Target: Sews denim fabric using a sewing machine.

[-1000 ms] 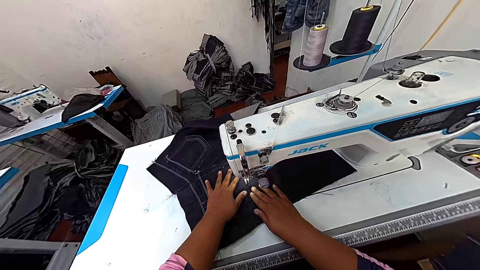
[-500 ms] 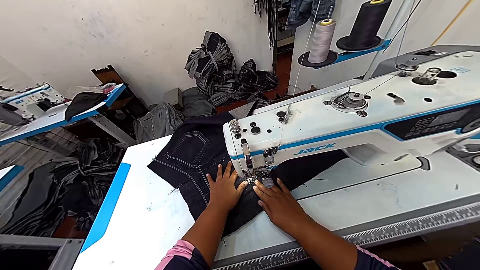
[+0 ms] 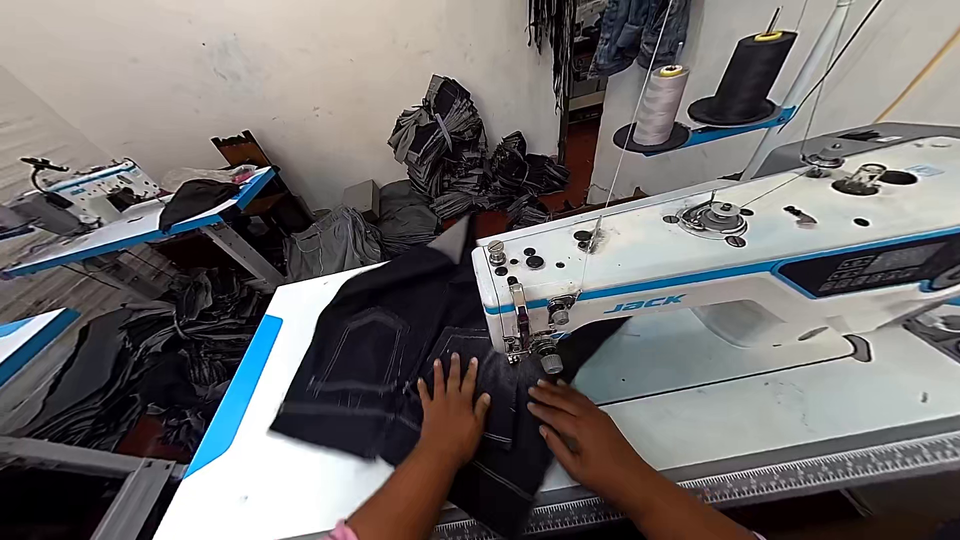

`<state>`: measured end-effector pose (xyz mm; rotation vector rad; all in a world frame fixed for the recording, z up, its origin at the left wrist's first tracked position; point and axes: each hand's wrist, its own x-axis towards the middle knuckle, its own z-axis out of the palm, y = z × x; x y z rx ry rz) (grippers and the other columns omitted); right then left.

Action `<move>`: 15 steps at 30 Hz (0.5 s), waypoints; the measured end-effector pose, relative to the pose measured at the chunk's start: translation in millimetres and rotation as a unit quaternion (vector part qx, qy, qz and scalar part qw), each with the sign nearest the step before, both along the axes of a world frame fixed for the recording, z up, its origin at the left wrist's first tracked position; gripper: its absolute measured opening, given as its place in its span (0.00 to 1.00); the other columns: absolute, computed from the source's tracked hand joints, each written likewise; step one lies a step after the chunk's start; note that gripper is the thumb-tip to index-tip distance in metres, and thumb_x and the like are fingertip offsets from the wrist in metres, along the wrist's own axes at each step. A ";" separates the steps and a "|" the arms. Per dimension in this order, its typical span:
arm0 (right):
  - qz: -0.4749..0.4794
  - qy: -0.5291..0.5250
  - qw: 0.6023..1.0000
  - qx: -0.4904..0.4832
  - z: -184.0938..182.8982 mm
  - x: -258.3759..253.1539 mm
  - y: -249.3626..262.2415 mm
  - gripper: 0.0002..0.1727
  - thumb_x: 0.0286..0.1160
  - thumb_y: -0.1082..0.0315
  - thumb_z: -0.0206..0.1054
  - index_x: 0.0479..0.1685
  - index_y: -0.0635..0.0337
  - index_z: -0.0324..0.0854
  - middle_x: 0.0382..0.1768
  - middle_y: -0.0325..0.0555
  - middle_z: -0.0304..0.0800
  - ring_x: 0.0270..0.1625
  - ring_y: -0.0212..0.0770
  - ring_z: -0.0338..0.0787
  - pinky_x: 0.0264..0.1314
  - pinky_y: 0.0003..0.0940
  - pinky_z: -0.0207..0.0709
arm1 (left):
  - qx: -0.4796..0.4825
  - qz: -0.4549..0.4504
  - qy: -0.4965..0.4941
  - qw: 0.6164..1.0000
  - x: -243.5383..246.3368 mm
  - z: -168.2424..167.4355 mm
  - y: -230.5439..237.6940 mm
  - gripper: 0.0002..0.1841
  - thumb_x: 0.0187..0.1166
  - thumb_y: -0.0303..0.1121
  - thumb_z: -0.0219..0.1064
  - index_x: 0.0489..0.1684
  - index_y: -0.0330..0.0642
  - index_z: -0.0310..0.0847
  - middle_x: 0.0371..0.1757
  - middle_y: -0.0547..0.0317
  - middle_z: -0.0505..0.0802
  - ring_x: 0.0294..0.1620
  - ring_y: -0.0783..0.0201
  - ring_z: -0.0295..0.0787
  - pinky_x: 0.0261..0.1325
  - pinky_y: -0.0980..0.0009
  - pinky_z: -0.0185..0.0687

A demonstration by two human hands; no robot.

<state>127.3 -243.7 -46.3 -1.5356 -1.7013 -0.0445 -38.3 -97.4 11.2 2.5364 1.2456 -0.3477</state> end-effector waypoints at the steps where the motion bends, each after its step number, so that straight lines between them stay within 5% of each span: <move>1: 0.014 -0.005 1.000 -0.008 1.9 -5.8 -7.5 0.18 0.70 0.70 0.62 0.55 0.59 0.93 0.66 0.50 0.92 0.73 0.56 0.87 0.78 0.54 0.77 | -0.013 0.026 0.049 0.998 5.0 10.5 -20.8 0.36 0.94 0.55 0.40 0.99 0.54 0.34 0.98 0.43 0.41 0.97 0.32 0.28 0.87 0.23 0.28; 4: 0.021 -0.014 0.996 -0.083 4.8 -21.5 -24.1 0.22 0.62 0.80 0.64 0.56 0.62 0.92 0.67 0.53 0.91 0.73 0.59 0.87 0.74 0.53 0.79 | -0.065 0.063 0.135 0.987 15.9 28.5 -53.5 0.40 0.92 0.59 0.41 0.99 0.53 0.29 0.96 0.34 0.38 0.94 0.24 0.34 0.82 0.21 0.46; 8: -0.011 -0.060 0.992 -0.114 10.3 -19.2 -20.4 0.19 0.68 0.82 0.62 0.55 0.63 0.92 0.58 0.52 0.95 0.65 0.57 0.92 0.68 0.51 0.84 | -0.072 0.067 0.150 0.984 20.7 31.1 -57.9 0.42 0.91 0.62 0.41 0.99 0.51 0.29 0.96 0.31 0.38 0.93 0.23 0.37 0.80 0.22 0.52; 10: -0.010 -0.090 0.992 -0.091 4.7 -17.8 -19.0 0.18 0.67 0.83 0.62 0.50 0.62 0.93 0.55 0.51 0.96 0.62 0.56 0.93 0.65 0.50 0.85 | -0.055 0.043 0.138 0.988 17.7 26.4 -56.8 0.41 0.92 0.61 0.40 0.99 0.49 0.30 0.96 0.34 0.38 0.95 0.26 0.33 0.82 0.21 0.43; 12: -0.012 -0.119 0.991 -0.061 0.5 -17.8 -20.2 0.16 0.66 0.83 0.63 0.46 0.61 0.94 0.52 0.50 0.97 0.59 0.55 0.95 0.61 0.49 0.87 | -0.018 -0.034 0.057 0.998 8.1 9.2 -49.0 0.38 0.93 0.56 0.42 0.98 0.46 0.39 0.98 0.44 0.43 0.97 0.37 0.28 0.85 0.21 0.24; 15: -0.013 -0.167 0.985 -0.042 -1.3 -19.0 -25.1 0.15 0.65 0.83 0.64 0.45 0.62 0.93 0.50 0.49 0.97 0.58 0.53 0.96 0.59 0.47 0.89 | -0.021 -0.117 -0.054 0.991 -2.1 -15.5 -27.3 0.39 0.86 0.66 0.47 0.96 0.61 0.53 0.98 0.66 0.50 0.99 0.51 0.27 0.87 0.26 0.14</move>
